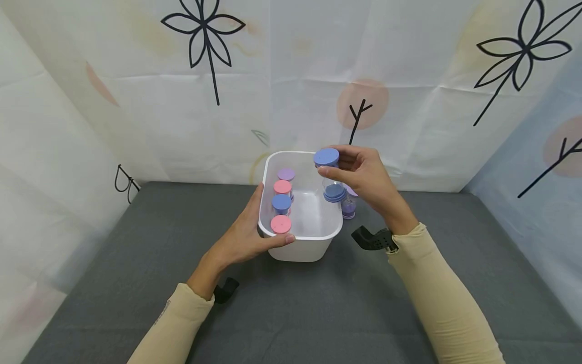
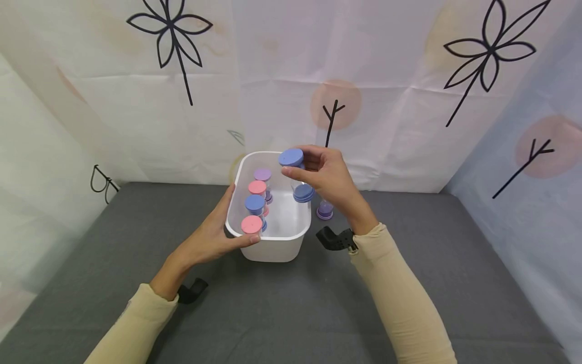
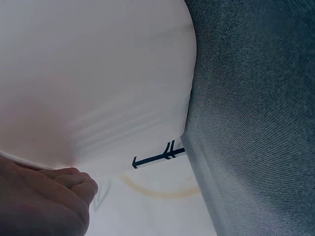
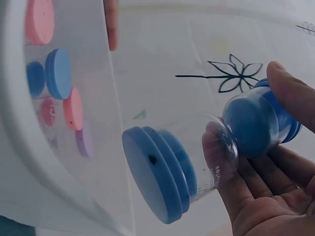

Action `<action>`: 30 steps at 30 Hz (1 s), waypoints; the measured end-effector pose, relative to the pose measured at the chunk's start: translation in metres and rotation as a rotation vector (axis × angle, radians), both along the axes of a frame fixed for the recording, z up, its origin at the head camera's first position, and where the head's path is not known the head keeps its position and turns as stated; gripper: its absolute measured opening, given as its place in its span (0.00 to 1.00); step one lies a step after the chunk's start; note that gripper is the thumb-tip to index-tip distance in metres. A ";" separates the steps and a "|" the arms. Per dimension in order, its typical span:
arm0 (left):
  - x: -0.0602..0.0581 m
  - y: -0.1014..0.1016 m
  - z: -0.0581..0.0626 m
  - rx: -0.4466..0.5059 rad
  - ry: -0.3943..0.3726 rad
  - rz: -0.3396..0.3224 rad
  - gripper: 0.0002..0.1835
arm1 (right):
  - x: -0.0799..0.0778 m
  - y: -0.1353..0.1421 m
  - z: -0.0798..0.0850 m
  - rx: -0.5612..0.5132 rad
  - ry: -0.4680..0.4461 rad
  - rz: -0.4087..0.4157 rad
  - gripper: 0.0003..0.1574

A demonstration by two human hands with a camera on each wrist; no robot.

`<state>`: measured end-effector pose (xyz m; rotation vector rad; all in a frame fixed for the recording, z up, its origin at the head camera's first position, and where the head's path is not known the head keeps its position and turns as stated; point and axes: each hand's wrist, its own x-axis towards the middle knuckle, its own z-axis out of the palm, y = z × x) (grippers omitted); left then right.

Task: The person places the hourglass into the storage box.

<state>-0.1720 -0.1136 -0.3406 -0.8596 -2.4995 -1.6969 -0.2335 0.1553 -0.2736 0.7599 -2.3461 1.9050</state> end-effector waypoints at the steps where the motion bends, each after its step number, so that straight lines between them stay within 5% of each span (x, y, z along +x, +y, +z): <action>1: 0.000 0.000 0.000 -0.001 0.000 0.000 0.64 | -0.004 -0.003 0.000 0.004 -0.007 0.004 0.27; 10: 0.001 0.002 0.003 -0.003 -0.012 -0.004 0.65 | -0.028 -0.020 -0.006 0.053 -0.056 0.029 0.26; 21: 0.000 0.000 0.001 0.003 -0.016 -0.009 0.64 | -0.035 -0.023 -0.011 0.110 -0.120 0.037 0.26; 30: 0.001 -0.001 0.000 0.004 -0.015 -0.003 0.65 | -0.040 -0.020 -0.011 0.284 -0.112 0.053 0.28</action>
